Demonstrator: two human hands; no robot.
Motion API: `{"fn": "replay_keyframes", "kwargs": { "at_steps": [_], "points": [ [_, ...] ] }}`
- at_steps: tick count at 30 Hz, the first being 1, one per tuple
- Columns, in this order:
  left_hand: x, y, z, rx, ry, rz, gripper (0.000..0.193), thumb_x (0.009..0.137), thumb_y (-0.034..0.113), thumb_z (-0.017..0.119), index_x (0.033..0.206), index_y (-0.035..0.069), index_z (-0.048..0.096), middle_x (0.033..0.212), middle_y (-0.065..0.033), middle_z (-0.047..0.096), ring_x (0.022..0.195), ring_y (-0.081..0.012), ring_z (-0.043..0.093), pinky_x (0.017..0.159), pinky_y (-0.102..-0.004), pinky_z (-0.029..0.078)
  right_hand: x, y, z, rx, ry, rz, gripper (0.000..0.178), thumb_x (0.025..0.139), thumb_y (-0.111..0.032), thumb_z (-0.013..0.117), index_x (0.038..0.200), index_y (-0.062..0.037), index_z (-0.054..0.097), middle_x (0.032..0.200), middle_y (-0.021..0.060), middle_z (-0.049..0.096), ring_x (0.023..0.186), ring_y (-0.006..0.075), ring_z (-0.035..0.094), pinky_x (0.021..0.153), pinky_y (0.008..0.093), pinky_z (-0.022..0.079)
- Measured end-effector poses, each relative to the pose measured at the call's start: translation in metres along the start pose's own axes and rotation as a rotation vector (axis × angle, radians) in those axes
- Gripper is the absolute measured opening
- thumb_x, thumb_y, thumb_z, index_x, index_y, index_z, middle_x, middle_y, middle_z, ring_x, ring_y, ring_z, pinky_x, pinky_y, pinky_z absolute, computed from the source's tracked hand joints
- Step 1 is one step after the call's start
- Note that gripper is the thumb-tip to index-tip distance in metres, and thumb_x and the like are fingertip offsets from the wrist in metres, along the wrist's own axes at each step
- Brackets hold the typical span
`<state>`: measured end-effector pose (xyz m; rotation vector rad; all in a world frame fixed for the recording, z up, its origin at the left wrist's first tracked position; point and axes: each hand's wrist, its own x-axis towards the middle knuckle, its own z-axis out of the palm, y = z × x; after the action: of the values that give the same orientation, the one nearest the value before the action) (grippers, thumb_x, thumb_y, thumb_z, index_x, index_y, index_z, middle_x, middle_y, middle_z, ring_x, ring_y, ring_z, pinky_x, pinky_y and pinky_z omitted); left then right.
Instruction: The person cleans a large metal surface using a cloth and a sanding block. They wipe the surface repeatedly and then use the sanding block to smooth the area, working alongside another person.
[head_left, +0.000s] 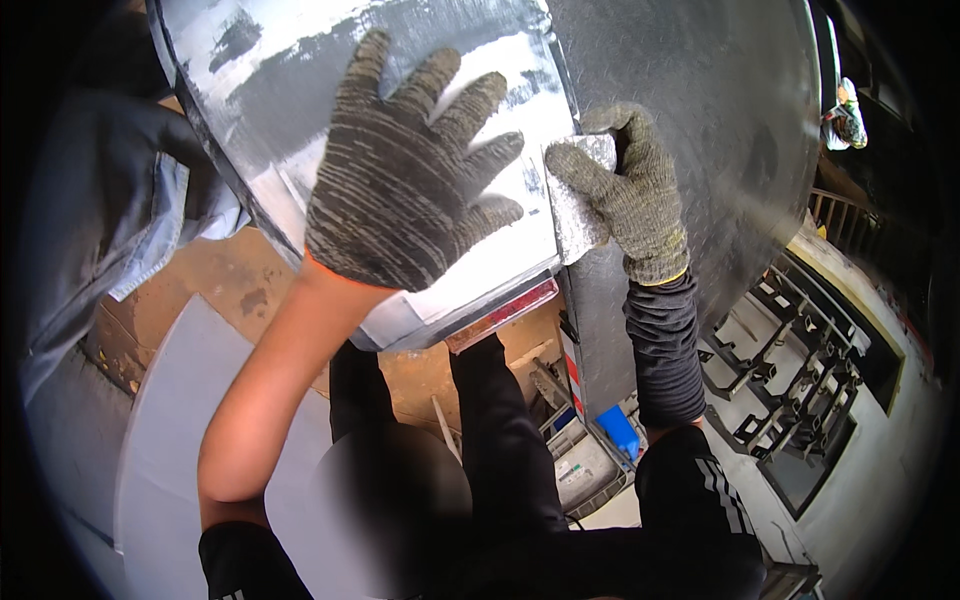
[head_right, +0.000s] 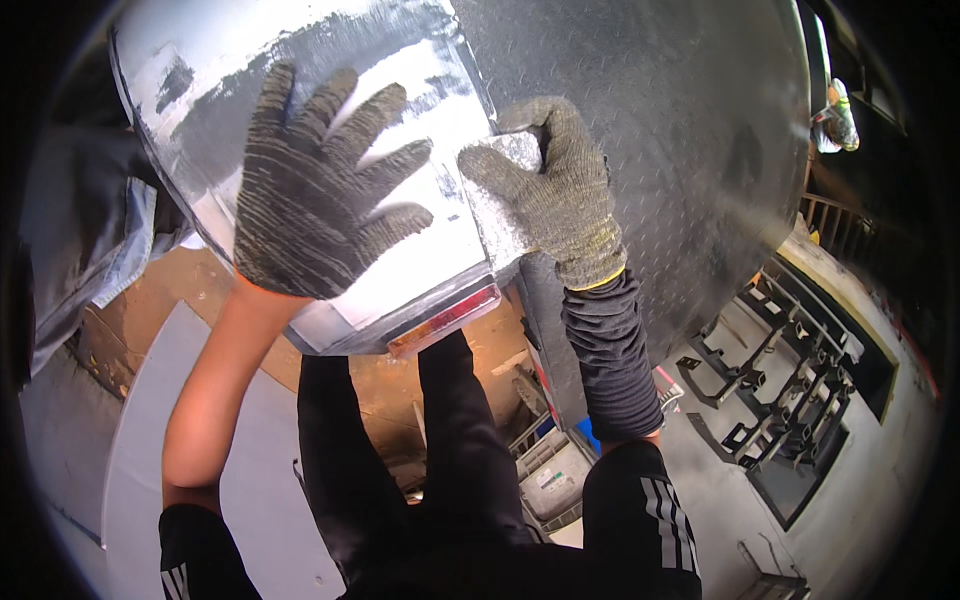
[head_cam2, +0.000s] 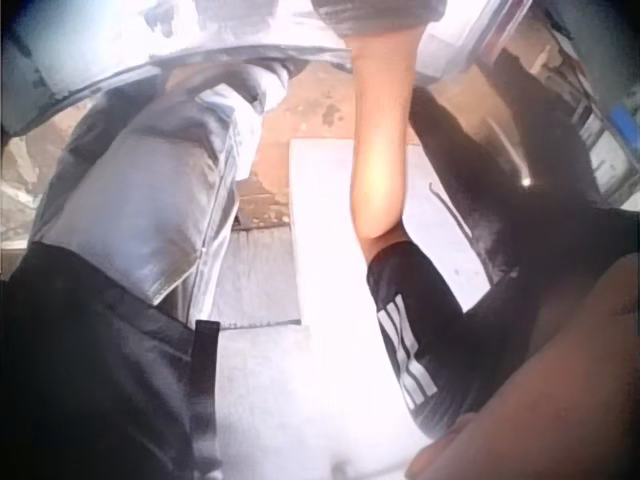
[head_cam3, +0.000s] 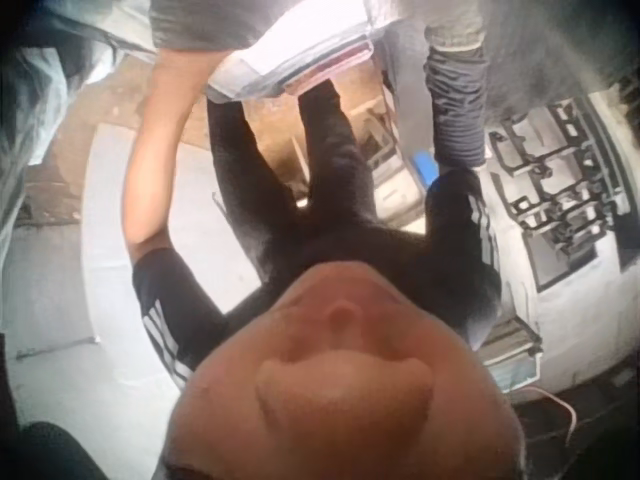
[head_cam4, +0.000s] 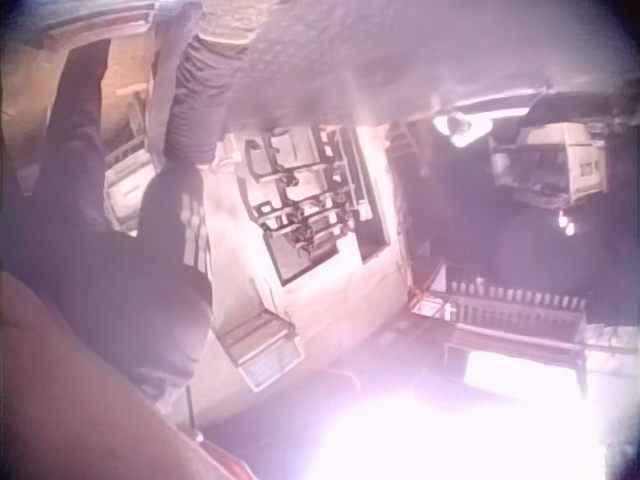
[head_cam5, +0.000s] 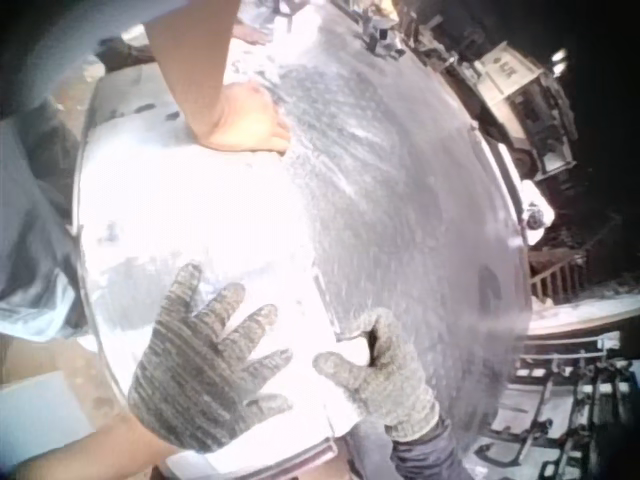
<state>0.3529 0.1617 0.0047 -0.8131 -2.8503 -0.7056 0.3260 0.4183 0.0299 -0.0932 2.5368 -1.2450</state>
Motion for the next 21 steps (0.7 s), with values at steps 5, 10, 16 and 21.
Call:
{"fn": "replay_keyframes", "kwargs": {
  "at_steps": [5, 10, 16, 21],
  "points": [
    [-0.005, 0.002, -0.006, 0.087, 0.056, -0.027, 0.044, 0.083, 0.055, 0.075, 0.113, 0.023, 0.079, 0.142, -0.0051, 0.061, 0.141, -0.0326, 0.045, 0.124, -0.061, 0.022, 0.001, -0.014, -0.002, 0.016, -0.078, 0.114, 0.048, 0.078, -0.03, 0.093, 0.109, -0.0102, 0.062, 0.102, 0.0055, 0.067, 0.094, 0.0133, 0.066, 0.078, 0.0314, 0.054],
    [-0.01, 0.0, -0.001, 0.058, 0.108, -0.012, 0.044, 0.081, 0.054, 0.078, 0.11, 0.021, 0.08, 0.141, -0.0053, 0.063, 0.139, -0.0353, 0.048, 0.124, -0.0607, 0.024, 0.026, -0.009, 0.003, -0.082, -0.053, -0.209, 0.056, 0.075, -0.037, 0.094, 0.11, -0.0092, 0.06, 0.102, 0.0081, 0.066, 0.096, 0.0159, 0.066, 0.079, 0.0335, 0.056],
    [-0.007, 0.001, 0.004, -0.003, 0.132, -0.125, 0.048, 0.075, 0.055, 0.082, 0.105, 0.018, 0.081, 0.137, -0.0073, 0.065, 0.139, -0.0372, 0.047, 0.125, -0.0623, 0.021, 0.03, 0.021, 0.012, -0.153, 0.122, -0.407, 0.073, 0.07, -0.048, 0.095, 0.118, -0.0096, 0.054, 0.092, 0.0021, 0.051, 0.078, 0.0137, 0.054, 0.069, 0.0302, 0.052],
    [-0.01, -0.002, 0.009, -0.034, 0.087, -0.146, 0.049, 0.077, 0.055, 0.082, 0.106, 0.016, 0.079, 0.138, -0.0074, 0.064, 0.141, -0.0373, 0.045, 0.125, -0.0638, 0.02, 0.054, 0.015, 0.027, -0.202, 0.136, -0.51, 0.077, 0.071, -0.049, 0.095, 0.12, -0.0086, 0.052, 0.088, -0.0014, 0.042, 0.071, 0.0096, 0.043, 0.059, 0.0254, 0.043]
  ]
}}
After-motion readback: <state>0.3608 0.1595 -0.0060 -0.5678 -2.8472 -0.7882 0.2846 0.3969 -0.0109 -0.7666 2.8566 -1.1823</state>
